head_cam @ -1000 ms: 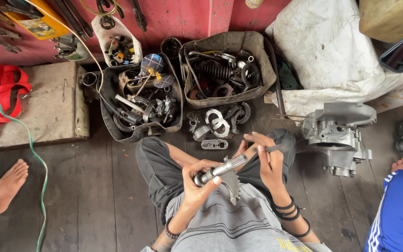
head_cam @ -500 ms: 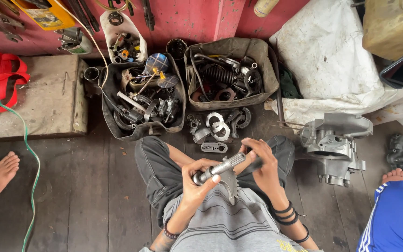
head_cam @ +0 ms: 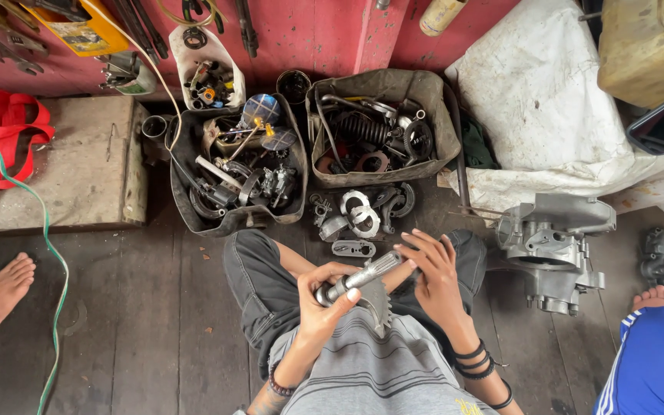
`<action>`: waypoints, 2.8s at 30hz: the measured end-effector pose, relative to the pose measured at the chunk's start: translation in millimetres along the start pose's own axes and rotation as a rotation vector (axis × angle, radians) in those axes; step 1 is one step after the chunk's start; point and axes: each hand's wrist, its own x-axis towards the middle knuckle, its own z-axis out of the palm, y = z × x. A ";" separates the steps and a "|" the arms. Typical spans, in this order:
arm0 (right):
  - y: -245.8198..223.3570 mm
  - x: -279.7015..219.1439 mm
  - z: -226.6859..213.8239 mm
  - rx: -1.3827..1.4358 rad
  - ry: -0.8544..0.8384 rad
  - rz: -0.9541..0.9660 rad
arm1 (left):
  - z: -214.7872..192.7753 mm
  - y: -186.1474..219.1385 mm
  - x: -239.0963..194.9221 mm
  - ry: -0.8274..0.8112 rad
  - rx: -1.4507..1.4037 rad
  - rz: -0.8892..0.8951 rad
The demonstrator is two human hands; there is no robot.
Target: Inspecting a motorcycle crankshaft by manually rotating the gear and checking the connecting rod
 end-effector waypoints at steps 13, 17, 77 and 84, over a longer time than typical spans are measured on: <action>6.1 -4.0 10.5 0.018 -0.097 -0.026 | 10.5 2.9 5.5 -0.041 0.045 -0.036; 9.3 1.3 2.5 0.061 0.062 0.068 | 12.9 3.1 6.8 -0.045 0.036 -0.040; -47.9 46.6 -62.7 0.005 0.259 -0.259 | 18.9 42.8 28.5 0.264 0.449 0.705; -50.4 54.2 -72.9 0.038 0.276 -0.286 | 15.2 49.8 33.6 0.198 0.494 0.783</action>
